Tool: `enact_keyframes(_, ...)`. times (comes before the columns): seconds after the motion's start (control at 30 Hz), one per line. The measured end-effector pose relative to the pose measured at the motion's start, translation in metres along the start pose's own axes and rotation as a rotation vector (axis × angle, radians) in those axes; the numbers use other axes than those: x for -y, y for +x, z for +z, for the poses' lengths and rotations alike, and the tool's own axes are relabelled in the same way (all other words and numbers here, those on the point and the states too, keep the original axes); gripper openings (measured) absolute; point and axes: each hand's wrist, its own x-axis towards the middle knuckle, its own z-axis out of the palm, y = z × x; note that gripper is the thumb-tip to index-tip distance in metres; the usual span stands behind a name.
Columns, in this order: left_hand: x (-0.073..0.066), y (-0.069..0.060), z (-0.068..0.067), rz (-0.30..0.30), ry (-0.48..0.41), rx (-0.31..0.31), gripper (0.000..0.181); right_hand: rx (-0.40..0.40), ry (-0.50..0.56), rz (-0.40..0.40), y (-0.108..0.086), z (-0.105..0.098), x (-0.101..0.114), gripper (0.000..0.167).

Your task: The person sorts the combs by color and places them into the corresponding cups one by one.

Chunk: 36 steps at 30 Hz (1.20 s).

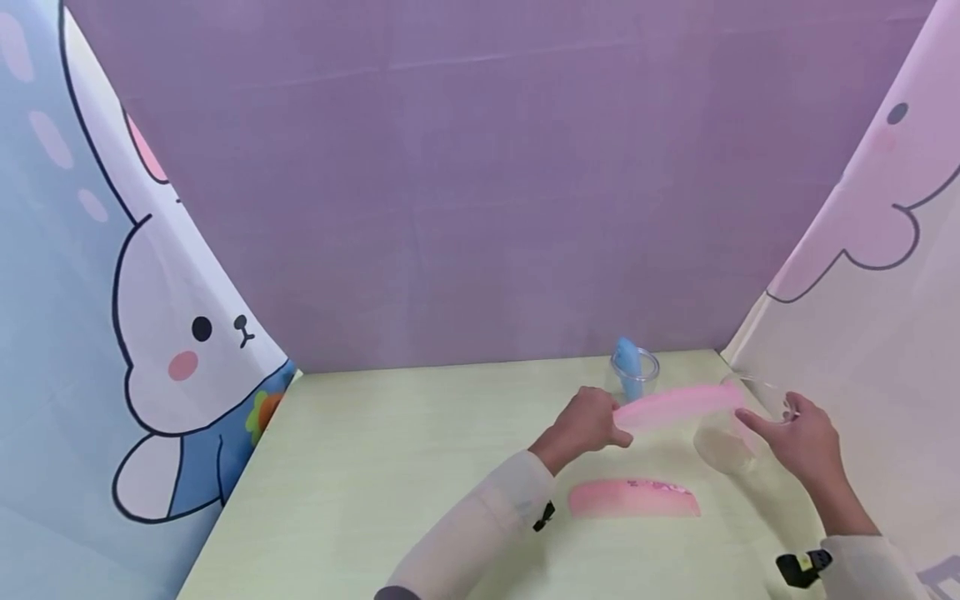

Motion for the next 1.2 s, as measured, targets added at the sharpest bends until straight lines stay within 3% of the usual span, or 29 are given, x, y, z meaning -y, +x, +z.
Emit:
enact_keyframes(0.13,-0.004,0.002,0.001,0.031,0.019,-0.015,0.047,-0.005,-0.003,-0.004,-0.002,0.001,0.002,0.105)
enact_keyframes(0.47,-0.018,0.006,0.004,-0.008,0.050,0.004,0.054,-0.055,-0.013,-0.035,-0.002,0.002,0.000,0.096)
enact_keyframes(0.83,-0.029,0.011,0.001,-0.025,0.162,-0.011,0.058,-0.054,-0.011,-0.039,-0.002,0.002,0.002,0.098)
enact_keyframes(1.0,-0.035,0.011,-0.001,-0.056,0.146,-0.019,0.056,-0.086,-0.021,-0.057,-0.002,0.001,0.003,0.087)
enact_keyframes(1.2,-0.039,0.012,-0.003,-0.101,0.024,-0.039,0.053,-0.105,-0.016,-0.063,-0.003,0.002,0.005,0.062)
